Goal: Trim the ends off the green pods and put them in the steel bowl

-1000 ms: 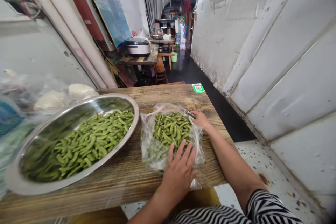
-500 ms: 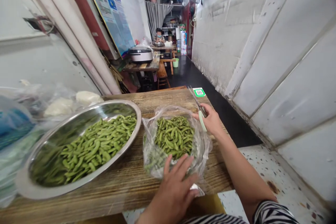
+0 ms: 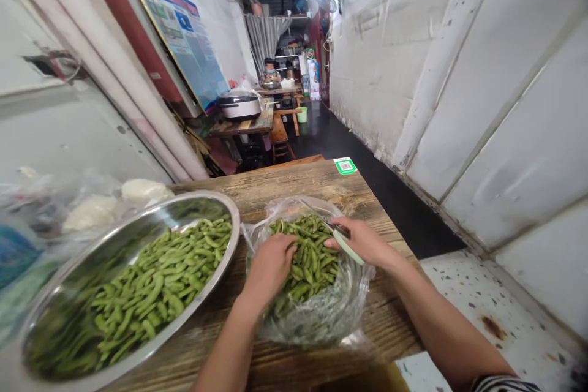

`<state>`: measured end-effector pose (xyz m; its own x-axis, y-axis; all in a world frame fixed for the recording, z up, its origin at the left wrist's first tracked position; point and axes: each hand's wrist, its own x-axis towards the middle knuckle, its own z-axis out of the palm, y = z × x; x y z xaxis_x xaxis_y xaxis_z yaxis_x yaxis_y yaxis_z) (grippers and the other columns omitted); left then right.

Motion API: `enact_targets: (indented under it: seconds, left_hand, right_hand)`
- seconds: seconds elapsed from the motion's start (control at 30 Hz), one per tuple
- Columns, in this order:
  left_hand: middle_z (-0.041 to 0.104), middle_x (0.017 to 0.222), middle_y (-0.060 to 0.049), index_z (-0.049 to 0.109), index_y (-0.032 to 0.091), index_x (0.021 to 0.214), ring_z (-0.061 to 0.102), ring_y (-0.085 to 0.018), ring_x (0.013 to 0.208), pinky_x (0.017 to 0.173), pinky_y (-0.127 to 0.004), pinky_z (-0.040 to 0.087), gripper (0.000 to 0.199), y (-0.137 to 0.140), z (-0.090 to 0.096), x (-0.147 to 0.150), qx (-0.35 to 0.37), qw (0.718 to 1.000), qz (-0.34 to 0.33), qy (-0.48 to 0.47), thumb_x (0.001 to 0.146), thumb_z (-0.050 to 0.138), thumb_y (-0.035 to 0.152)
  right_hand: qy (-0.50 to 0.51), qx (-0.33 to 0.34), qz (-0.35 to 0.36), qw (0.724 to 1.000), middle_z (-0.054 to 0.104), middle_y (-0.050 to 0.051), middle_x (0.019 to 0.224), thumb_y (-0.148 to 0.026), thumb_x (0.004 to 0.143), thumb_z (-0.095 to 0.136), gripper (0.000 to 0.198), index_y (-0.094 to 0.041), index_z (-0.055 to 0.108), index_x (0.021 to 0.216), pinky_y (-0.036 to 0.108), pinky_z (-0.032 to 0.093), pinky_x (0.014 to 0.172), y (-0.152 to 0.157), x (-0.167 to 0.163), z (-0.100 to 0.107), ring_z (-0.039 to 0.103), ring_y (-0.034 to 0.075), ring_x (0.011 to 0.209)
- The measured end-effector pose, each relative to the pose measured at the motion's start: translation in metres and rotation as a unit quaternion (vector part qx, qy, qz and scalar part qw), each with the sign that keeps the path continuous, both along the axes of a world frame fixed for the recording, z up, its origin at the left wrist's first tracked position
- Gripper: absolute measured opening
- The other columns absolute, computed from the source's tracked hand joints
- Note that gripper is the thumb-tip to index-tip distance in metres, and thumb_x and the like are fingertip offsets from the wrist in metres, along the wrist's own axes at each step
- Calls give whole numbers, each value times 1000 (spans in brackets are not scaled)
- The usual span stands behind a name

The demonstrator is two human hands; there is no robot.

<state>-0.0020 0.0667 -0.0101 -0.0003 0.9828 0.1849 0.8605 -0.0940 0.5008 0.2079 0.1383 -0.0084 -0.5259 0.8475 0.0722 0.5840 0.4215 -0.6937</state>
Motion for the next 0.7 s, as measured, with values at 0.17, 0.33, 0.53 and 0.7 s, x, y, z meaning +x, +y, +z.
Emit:
enact_targets:
  seconds: [0.17, 0.33, 0.53, 0.7]
  left_hand:
    - [69, 85, -4, 67, 17, 91, 62, -17, 76, 73, -30, 48, 23, -15, -12, -1, 69, 955, 138, -254, 77, 58, 33]
    - [68, 77, -3, 65, 14, 99, 60, -14, 66, 61, -26, 49, 40, -27, -15, 9, 90, 864, 192, -457, 65, 71, 34]
    - [67, 65, 1, 69, 15, 76, 57, -11, 57, 60, -22, 47, 21, -39, -10, 15, 78, 852, 197, -479, 63, 73, 30]
    - [61, 55, 4, 70, 17, 68, 51, -9, 52, 53, -19, 40, 13, -51, -3, 20, 69, 893, 183, -406, 67, 68, 30]
  right_hand:
    - [21, 69, 24, 997, 63, 4, 88, -52, 63, 72, 55, -21, 60, 107, 25, 40, 64, -15, -7, 6, 56, 17, 72]
    - [-18, 119, 62, 991, 61, 3, 84, -57, 64, 70, 57, -20, 58, 105, 25, 39, 63, -37, -10, 19, 54, 17, 71]
    - [-73, 155, 80, 982, 62, 6, 93, -58, 65, 69, 58, -20, 57, 107, 27, 39, 65, -57, -9, 22, 55, 19, 76]
    - [-104, 153, 70, 980, 60, 6, 91, -57, 66, 69, 58, -19, 56, 108, 29, 40, 67, -69, -4, 21, 56, 20, 79]
